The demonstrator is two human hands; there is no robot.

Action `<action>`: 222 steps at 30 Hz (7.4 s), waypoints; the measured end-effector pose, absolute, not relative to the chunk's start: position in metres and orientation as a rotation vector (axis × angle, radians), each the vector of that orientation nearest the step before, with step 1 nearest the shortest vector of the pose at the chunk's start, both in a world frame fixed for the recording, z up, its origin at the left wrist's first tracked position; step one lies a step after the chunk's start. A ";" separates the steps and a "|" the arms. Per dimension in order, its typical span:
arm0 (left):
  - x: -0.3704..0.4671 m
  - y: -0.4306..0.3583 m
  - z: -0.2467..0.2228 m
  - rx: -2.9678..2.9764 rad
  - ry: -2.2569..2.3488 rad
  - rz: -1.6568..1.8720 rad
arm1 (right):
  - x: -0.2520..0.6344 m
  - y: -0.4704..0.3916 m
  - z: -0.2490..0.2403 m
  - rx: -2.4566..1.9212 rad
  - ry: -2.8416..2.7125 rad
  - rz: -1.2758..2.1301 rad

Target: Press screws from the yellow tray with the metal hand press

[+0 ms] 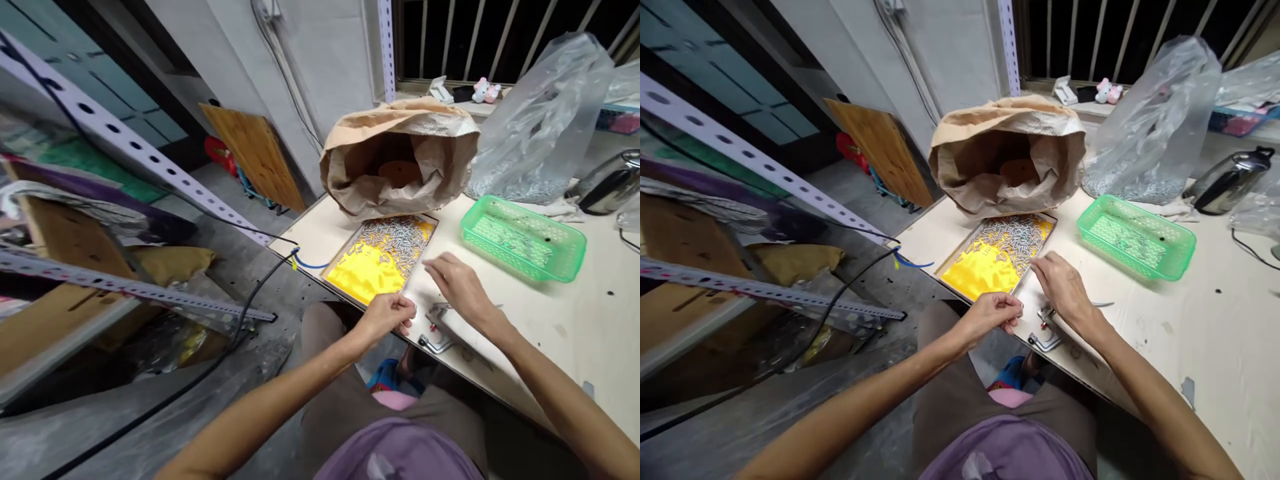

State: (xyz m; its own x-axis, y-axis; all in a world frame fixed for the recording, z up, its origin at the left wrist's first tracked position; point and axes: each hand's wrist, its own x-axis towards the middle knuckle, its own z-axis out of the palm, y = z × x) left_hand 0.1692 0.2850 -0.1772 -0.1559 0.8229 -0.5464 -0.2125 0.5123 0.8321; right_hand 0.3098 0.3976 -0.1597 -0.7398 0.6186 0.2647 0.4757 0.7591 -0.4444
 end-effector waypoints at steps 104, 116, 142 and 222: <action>0.272 0.267 -0.261 2.563 1.419 0.678 | 0.446 0.392 -0.224 -1.110 -2.706 0.338; 0.265 0.251 -0.257 2.502 1.329 0.720 | 0.339 0.369 -0.208 -0.364 -3.170 0.319; 0.114 0.300 -0.212 2.159 1.923 0.129 | 0.398 0.503 -0.136 -1.212 -2.278 -0.226; 0.191 0.313 -0.205 0.901 1.590 -0.033 | 0.413 0.312 -0.227 -1.014 -2.686 0.397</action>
State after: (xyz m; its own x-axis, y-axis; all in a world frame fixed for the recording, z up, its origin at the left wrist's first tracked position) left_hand 0.1913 0.3129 -0.2052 0.0509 0.5205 -0.8524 0.5551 0.6948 0.4574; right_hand 0.4128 0.3125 -0.2274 -0.7293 0.6720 0.1286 0.6061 0.7218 -0.3342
